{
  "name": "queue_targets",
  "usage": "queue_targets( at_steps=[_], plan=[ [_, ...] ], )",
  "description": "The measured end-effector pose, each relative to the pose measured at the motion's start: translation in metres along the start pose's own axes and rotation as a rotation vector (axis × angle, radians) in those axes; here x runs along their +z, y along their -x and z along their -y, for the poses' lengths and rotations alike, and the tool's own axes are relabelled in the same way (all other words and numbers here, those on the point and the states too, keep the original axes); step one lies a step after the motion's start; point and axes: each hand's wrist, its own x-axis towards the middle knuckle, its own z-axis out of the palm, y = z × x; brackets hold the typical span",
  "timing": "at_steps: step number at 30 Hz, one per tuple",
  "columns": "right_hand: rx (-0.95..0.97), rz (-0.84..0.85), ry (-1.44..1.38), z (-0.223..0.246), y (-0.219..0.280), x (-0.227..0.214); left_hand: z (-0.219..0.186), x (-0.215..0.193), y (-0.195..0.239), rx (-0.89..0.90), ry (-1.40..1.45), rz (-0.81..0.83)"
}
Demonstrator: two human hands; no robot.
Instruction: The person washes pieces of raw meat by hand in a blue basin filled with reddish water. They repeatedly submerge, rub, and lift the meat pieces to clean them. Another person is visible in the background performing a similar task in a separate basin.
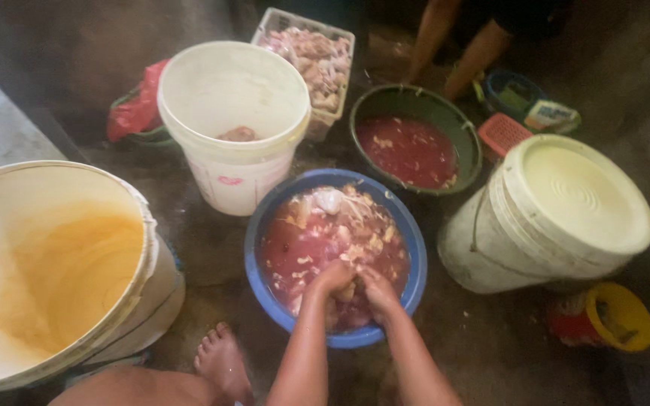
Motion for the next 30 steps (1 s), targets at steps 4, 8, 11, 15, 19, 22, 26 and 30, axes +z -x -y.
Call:
queue_targets(
  at_steps=[4, 8, 11, 15, 19, 22, 26, 30],
  plan=[
    [-0.45, -0.194, 0.379, -0.028, -0.034, -0.018, -0.006, -0.003, 0.016, -0.005, 0.245, -0.007],
    [-0.378, -0.427, 0.145, -0.039, -0.048, -0.028, -0.022, -0.024, 0.036, -0.041, 0.411, -0.169],
    [-0.468, -0.398, 0.284, -0.03, -0.042, -0.021, -0.029, -0.029, 0.044, -0.236, 0.807, -0.075],
    [-0.411, -0.173, 0.563, -0.019, -0.016, 0.0, -0.025, -0.02, 0.038, -0.014, 1.08, -0.163],
    [-0.112, -0.091, 0.348, -0.003, 0.005, 0.013, -0.017, -0.018, 0.033, -0.132, 0.938, -0.446],
    [-0.161, -0.002, -0.064, 0.007, 0.01, 0.01, -0.019, -0.023, 0.037, -0.14, 0.719, -0.432],
    [-0.03, 0.141, -0.379, 0.001, 0.005, 0.004, -0.034, -0.021, 0.041, -0.386, 0.987, 0.005],
    [-0.122, 0.031, 0.166, -0.019, -0.008, 0.005, -0.034, -0.014, 0.044, -0.168, 1.193, -0.013]
  ],
)
